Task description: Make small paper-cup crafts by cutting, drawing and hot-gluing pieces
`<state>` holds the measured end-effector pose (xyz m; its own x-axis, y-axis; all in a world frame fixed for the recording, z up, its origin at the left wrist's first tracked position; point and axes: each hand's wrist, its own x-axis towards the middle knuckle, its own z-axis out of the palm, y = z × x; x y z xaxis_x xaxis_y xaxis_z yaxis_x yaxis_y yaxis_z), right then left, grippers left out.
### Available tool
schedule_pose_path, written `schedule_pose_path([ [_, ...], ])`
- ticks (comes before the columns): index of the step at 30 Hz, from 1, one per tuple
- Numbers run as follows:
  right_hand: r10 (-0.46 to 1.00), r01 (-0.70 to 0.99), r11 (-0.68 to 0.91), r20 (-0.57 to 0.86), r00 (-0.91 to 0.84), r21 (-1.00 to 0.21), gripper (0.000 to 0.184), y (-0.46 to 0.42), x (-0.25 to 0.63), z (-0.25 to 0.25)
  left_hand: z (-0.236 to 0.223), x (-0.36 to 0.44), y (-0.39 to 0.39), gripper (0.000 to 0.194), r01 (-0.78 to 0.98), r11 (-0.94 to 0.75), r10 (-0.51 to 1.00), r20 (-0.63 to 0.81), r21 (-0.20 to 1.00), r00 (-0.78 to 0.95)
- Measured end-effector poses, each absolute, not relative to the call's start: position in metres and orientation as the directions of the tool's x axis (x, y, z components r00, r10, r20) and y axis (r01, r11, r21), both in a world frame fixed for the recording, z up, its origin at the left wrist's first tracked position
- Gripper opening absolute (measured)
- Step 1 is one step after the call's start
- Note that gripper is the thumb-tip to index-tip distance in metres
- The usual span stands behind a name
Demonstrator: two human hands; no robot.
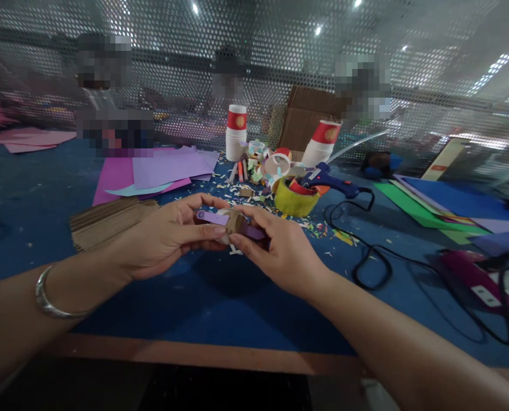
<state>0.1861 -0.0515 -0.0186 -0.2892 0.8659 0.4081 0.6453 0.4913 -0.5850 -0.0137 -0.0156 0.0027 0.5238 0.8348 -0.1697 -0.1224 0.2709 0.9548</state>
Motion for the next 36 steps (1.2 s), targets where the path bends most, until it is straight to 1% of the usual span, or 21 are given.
schedule_pose_path([
  [3, 0.880, 0.619, 0.469, 0.389, -0.271, -0.629, 0.041, -0.0508, 0.1858, -0.0187, 0.0026, -0.0135, -0.0160, 0.041, -0.164, 0.279, 0.836, -0.155, 0.946, 0.526],
  [6, 0.885, 0.605, 0.465, 0.367, -0.288, -0.647, 0.041, -0.0500, 0.1849, -0.0192, 0.0020, -0.0130, -0.0170, 0.046, -0.184, 0.259, 0.849, -0.133, 0.948, 0.511],
  [10, 0.879, 0.597, 0.476, 0.370, -0.300, -0.646, 0.041, -0.0495, 0.1844, -0.0198, 0.0023, -0.0128, -0.0160, 0.047, -0.175, 0.213, 0.877, -0.109, 0.961, 0.468],
  [15, 0.895, 0.633, 0.433, 0.393, -0.213, -0.642, 0.040, -0.0496, 0.1859, -0.0184, 0.0009, -0.0137, -0.0130, 0.046, -0.143, 0.190, 0.895, -0.112, 0.971, 0.432],
  [17, 0.905, 0.615, 0.415, 0.374, -0.203, -0.670, 0.040, -0.0495, 0.1859, -0.0175, -0.0007, -0.0141, -0.0125, 0.046, -0.133, 0.182, 0.893, -0.107, 0.974, 0.438],
  [22, 0.921, 0.508, 0.388, 0.314, -0.229, -0.769, 0.032, -0.0495, 0.1830, -0.0165, -0.0020, -0.0134, -0.0142, 0.049, -0.146, 0.170, 0.867, -0.078, 0.975, 0.492],
  [27, 0.930, 0.435, 0.362, 0.292, -0.222, -0.824, 0.021, -0.0504, 0.1806, -0.0153, -0.0024, -0.0127, -0.0158, 0.051, -0.154, 0.138, 0.863, -0.042, 0.978, 0.503],
  [29, 0.936, 0.414, 0.345, 0.278, -0.214, -0.843, 0.021, -0.0500, 0.1810, -0.0151, -0.0032, -0.0128, -0.0162, 0.049, -0.171, 0.138, 0.865, -0.034, 0.976, 0.501],
  [31, 0.942, 0.389, 0.327, 0.264, -0.206, -0.861, 0.022, -0.0492, 0.1817, -0.0156, -0.0036, -0.0127, -0.0169, 0.042, -0.192, 0.159, 0.864, -0.042, 0.968, 0.502],
  [36, 0.947, 0.356, 0.310, 0.253, -0.199, -0.881, 0.025, -0.0477, 0.1821, -0.0187, -0.0019, -0.0115, -0.0197, 0.029, -0.219, 0.261, 0.848, -0.114, 0.940, 0.518],
])
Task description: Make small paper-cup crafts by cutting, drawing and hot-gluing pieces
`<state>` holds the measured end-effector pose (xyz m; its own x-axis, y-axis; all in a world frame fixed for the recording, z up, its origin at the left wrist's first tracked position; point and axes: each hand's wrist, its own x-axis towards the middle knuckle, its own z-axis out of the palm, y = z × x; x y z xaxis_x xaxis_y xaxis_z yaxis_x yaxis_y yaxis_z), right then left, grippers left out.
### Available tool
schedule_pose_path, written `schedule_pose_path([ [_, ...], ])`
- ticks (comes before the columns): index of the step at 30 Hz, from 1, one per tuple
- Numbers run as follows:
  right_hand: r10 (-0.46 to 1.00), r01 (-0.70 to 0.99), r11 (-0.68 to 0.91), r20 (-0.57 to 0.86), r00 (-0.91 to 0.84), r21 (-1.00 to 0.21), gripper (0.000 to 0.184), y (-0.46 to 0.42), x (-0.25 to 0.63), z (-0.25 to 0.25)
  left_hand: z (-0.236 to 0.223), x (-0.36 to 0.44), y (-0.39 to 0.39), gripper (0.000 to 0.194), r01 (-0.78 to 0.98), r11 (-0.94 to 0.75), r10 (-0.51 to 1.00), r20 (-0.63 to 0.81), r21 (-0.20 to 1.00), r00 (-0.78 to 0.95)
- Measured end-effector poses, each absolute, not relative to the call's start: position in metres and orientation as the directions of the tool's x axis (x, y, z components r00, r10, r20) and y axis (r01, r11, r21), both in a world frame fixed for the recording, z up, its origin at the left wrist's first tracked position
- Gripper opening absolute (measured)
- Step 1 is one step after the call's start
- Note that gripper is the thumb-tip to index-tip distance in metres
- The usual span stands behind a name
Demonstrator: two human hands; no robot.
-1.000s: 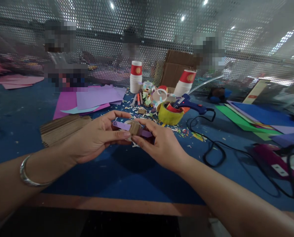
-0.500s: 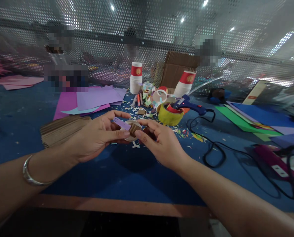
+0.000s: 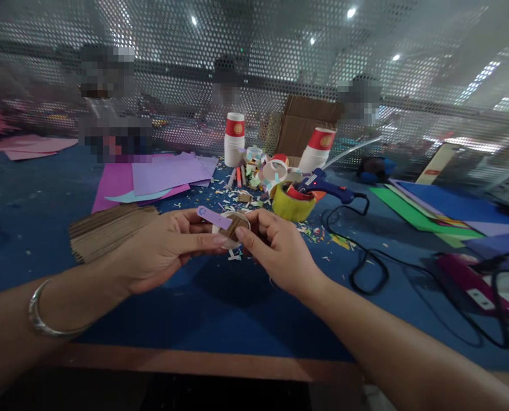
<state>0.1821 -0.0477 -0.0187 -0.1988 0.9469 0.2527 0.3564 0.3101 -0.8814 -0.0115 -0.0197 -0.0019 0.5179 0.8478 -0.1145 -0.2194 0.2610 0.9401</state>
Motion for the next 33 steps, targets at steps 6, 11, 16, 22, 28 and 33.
schedule_pose_path([
  [6, 0.941, 0.341, 0.329, 0.275, -0.196, -0.881, 0.022, -0.050, 0.177, -0.018, -0.005, -0.010, -0.021, 0.024, -0.253, 0.222, 0.860, -0.066, 0.942, 0.507],
  [11, 0.943, 0.315, 0.324, 0.276, -0.187, -0.892, 0.025, -0.050, 0.176, -0.019, -0.010, -0.011, -0.020, 0.022, -0.276, 0.120, 0.859, 0.039, 0.954, 0.510],
  [16, 0.946, 0.302, 0.314, 0.269, -0.180, -0.900, 0.025, -0.050, 0.175, -0.020, -0.010, -0.010, -0.018, 0.021, -0.217, 0.056, 0.879, 0.055, 0.975, 0.473],
  [22, 0.965, 0.308, 0.249, 0.209, -0.156, -0.918, 0.027, -0.051, 0.177, -0.018, -0.003, -0.011, -0.017, 0.020, -0.231, 0.098, 0.911, 0.006, 0.968, 0.412],
  [28, 0.966, 0.327, 0.253, 0.220, -0.135, -0.910, 0.028, -0.051, 0.178, -0.016, 0.002, -0.012, -0.018, 0.017, -0.183, 0.093, 0.941, -0.026, 0.979, 0.338],
  [33, 0.953, 0.386, 0.300, 0.289, -0.090, -0.872, 0.032, -0.049, 0.182, -0.019, 0.013, -0.023, 0.000, 0.014, -0.262, -0.007, 0.978, 0.062, 0.965, 0.200],
])
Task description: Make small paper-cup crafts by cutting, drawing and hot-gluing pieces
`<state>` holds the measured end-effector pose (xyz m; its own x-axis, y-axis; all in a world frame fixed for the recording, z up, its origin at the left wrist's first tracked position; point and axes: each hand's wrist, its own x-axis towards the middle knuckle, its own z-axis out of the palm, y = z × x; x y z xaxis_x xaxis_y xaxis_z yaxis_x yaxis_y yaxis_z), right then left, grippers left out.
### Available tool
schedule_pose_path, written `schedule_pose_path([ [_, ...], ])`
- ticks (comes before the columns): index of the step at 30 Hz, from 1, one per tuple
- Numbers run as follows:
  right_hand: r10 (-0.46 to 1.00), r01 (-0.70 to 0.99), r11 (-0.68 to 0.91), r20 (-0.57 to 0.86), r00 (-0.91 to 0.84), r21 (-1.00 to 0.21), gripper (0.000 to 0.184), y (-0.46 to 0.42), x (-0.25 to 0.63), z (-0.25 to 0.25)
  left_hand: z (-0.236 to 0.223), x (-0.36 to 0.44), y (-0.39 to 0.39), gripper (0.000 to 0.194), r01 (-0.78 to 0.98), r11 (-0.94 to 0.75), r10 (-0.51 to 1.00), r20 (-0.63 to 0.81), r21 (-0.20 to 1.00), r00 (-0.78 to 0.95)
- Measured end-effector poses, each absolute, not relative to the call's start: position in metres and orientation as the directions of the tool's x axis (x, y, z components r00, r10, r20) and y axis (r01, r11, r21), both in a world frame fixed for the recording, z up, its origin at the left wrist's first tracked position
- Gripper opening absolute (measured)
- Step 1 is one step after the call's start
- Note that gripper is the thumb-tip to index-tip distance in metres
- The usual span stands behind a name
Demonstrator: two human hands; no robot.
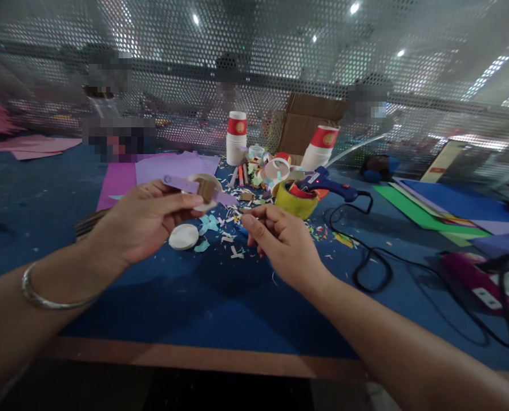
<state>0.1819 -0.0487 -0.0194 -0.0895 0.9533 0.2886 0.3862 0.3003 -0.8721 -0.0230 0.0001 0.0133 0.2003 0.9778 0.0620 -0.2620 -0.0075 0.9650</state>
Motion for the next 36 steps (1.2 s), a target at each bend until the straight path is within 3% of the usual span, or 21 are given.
schedule_pose_path([
  [3, 0.942, 0.531, 0.330, 0.306, -0.137, -0.781, 0.025, -0.046, 0.180, -0.021, 0.018, -0.033, 0.014, 0.008, -0.277, -0.038, 0.994, 0.065, 0.960, 0.087],
  [6, 0.900, 0.642, 0.436, 0.304, -0.312, -0.631, 0.014, -0.043, 0.171, -0.019, 0.017, -0.038, 0.021, 0.009, -0.282, -0.012, 0.995, 0.040, 0.959, 0.094],
  [10, 0.768, 0.681, 0.641, 0.292, -0.571, -0.355, 0.014, -0.037, 0.147, -0.013, 0.011, -0.037, 0.023, 0.012, -0.289, 0.006, 0.993, 0.029, 0.957, 0.117],
  [14, 0.691, 0.690, 0.718, 0.219, -0.689, -0.093, 0.022, -0.027, 0.117, -0.015, 0.005, -0.035, 0.023, 0.014, -0.294, -0.002, 0.993, 0.036, 0.956, 0.110],
  [16, 0.660, 0.672, 0.740, 0.224, -0.717, -0.030, 0.023, -0.022, 0.107, -0.019, 0.004, -0.035, 0.024, 0.013, -0.297, -0.017, 0.993, 0.051, 0.955, 0.107],
  [21, 0.647, 0.641, 0.758, 0.267, -0.714, -0.124, 0.020, -0.021, 0.106, -0.020, 0.004, -0.036, 0.025, 0.016, -0.300, -0.024, 0.992, 0.060, 0.954, 0.111],
  [23, 0.665, 0.622, 0.747, 0.273, -0.695, -0.235, 0.013, -0.026, 0.114, -0.012, 0.005, -0.037, 0.024, 0.015, -0.294, -0.003, 0.992, 0.041, 0.956, 0.123],
  [26, 0.797, 0.480, 0.492, 0.154, -0.585, -0.726, 0.007, -0.036, 0.131, 0.002, 0.005, -0.036, 0.024, 0.013, -0.295, 0.010, 0.991, 0.029, 0.956, 0.130],
  [28, 0.808, 0.397, 0.276, -0.013, -0.589, -0.875, 0.015, -0.039, 0.143, 0.007, 0.005, -0.035, 0.024, 0.012, -0.301, 0.020, 0.992, 0.019, 0.953, 0.128],
  [32, 0.819, 0.406, -0.024, -0.251, -0.516, -0.914, 0.024, -0.038, 0.163, 0.001, 0.005, -0.032, 0.023, 0.008, -0.298, 0.081, 0.987, -0.035, 0.951, 0.158],
  [34, 0.850, 0.476, 0.005, -0.247, -0.465, -0.880, 0.027, -0.035, 0.169, -0.003, 0.005, -0.031, 0.022, 0.007, -0.285, 0.105, 0.981, -0.053, 0.953, 0.186],
  [36, 0.893, 0.564, 0.134, -0.147, -0.425, -0.815, 0.025, -0.031, 0.174, -0.005, 0.005, -0.030, 0.021, 0.008, -0.266, 0.124, 0.975, -0.068, 0.956, 0.209],
])
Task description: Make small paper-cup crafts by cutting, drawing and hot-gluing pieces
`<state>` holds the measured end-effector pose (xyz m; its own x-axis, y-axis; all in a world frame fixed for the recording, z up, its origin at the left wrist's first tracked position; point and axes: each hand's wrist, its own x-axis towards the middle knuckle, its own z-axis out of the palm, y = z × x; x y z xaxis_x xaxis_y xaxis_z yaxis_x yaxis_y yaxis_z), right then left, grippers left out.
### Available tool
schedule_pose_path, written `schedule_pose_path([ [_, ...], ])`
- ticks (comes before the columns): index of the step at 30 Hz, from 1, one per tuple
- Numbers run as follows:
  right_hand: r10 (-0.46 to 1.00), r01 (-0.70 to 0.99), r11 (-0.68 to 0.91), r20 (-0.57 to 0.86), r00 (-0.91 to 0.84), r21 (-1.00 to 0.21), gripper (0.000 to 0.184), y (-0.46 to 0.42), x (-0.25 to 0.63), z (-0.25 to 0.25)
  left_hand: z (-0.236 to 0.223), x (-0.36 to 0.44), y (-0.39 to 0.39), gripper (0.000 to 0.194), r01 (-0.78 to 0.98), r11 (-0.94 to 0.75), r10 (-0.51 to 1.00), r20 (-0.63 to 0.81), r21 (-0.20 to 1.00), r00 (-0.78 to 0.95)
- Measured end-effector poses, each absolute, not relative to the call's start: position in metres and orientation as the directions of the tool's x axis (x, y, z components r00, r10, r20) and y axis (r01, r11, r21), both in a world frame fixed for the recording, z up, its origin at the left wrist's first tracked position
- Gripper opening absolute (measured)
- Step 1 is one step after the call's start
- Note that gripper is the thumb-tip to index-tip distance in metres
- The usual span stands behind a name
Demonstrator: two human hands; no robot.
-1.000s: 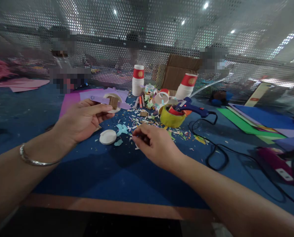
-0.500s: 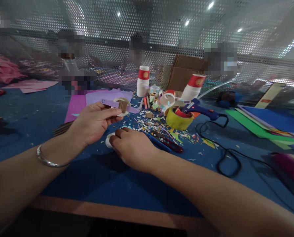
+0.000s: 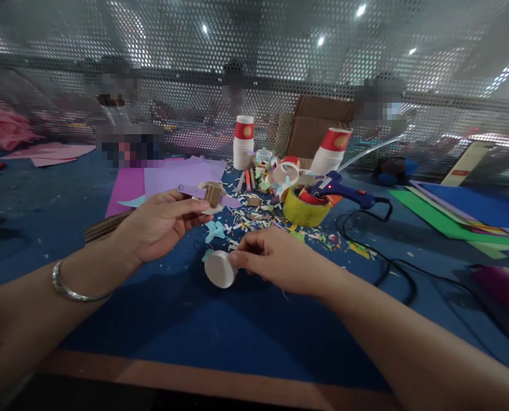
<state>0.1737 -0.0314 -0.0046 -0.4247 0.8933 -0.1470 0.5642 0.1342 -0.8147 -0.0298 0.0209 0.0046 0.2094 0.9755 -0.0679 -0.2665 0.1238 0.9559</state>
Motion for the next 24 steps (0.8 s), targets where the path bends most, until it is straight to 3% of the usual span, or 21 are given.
schedule_pose_path([
  [4, 0.960, 0.684, 0.269, 0.130, -0.249, -0.678, 0.025, -0.028, 0.179, -0.001, 0.001, -0.028, 0.018, 0.008, -0.253, 0.135, 0.969, -0.074, 0.958, 0.237],
  [8, 0.953, 0.651, 0.286, 0.279, -0.117, -0.703, 0.034, -0.028, 0.178, 0.000, -0.001, -0.025, 0.012, 0.017, -0.256, 0.131, 0.958, -0.056, 0.958, 0.282],
  [24, 0.961, 0.507, 0.276, 0.230, -0.151, -0.817, 0.038, -0.031, 0.172, -0.004, -0.001, -0.022, 0.005, 0.022, -0.280, 0.206, 0.923, -0.092, 0.938, 0.373],
])
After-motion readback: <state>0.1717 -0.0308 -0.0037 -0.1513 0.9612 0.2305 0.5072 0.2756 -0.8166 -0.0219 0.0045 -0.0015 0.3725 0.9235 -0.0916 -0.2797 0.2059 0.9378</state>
